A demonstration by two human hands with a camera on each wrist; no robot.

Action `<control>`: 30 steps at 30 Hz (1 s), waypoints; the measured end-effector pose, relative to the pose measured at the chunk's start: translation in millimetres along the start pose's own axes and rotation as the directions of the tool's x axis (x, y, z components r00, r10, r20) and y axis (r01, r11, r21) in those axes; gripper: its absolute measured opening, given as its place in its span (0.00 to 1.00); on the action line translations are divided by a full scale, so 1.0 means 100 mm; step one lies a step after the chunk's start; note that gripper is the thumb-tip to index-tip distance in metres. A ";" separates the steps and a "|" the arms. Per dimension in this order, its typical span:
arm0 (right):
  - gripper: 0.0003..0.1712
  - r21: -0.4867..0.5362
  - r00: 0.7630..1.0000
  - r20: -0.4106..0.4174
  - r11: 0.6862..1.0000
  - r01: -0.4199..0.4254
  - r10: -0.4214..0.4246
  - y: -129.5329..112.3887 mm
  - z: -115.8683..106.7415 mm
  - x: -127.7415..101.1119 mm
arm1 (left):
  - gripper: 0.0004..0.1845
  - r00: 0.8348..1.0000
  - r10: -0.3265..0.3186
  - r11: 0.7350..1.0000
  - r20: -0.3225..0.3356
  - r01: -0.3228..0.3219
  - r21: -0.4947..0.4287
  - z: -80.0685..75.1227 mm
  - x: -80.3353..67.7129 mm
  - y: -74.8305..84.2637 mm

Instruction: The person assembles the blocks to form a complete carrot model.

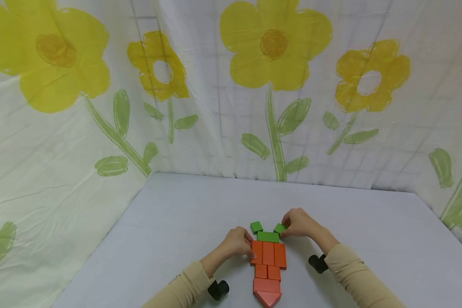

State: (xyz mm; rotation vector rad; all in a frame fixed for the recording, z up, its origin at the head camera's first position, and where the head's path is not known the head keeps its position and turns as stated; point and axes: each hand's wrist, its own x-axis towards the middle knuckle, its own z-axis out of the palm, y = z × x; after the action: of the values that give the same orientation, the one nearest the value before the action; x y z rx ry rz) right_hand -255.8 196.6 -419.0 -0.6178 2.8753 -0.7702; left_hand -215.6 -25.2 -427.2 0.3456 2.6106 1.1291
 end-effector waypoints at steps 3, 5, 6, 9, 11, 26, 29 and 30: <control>0.14 -0.002 1.000 0.010 1.000 0.008 -0.008 0.01 0.00 0.00 | 0.18 1.000 0.000 1.000 -0.003 0.000 0.006 0.00 0.00 0.00; 0.14 -0.002 1.000 0.013 1.000 0.013 -0.013 0.01 0.00 -0.01 | 0.18 1.000 -0.003 1.000 -0.005 0.003 0.013 -0.01 0.01 0.00; 0.14 0.000 1.000 0.014 1.000 0.013 -0.013 0.01 0.00 -0.01 | 0.18 1.000 -0.006 1.000 -0.006 0.006 0.014 -0.01 0.01 0.00; 0.14 0.003 1.000 0.014 1.000 0.004 -0.004 0.01 0.00 -0.01 | 0.18 1.000 -0.011 1.000 -0.007 0.011 0.018 -0.01 0.01 0.01; 0.14 0.008 1.000 0.014 1.000 -0.009 0.009 0.01 0.01 -0.01 | 0.18 1.000 -0.012 1.000 -0.006 0.012 0.020 -0.01 0.01 0.01; 0.15 -0.006 1.000 -0.019 1.000 -0.011 0.011 0.00 0.06 0.01 | 0.19 0.999 0.037 0.998 -0.011 -0.036 0.042 -0.02 -0.02 0.01; 0.15 -0.014 1.000 -0.016 1.000 -0.006 0.006 0.00 0.06 0.00 | 0.19 0.999 0.043 0.997 -0.013 -0.042 0.059 -0.02 -0.04 0.01; 0.15 -0.013 1.000 -0.009 1.000 -0.009 0.008 -0.01 0.05 0.00 | 0.19 0.999 0.047 0.996 -0.014 -0.046 0.072 -0.01 -0.04 0.01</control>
State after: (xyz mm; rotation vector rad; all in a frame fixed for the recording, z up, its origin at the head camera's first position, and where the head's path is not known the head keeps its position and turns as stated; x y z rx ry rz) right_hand -254.3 194.1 -422.9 -0.6048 2.8919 -0.7551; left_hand -212.1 -26.5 -424.7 0.4159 2.6745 1.0587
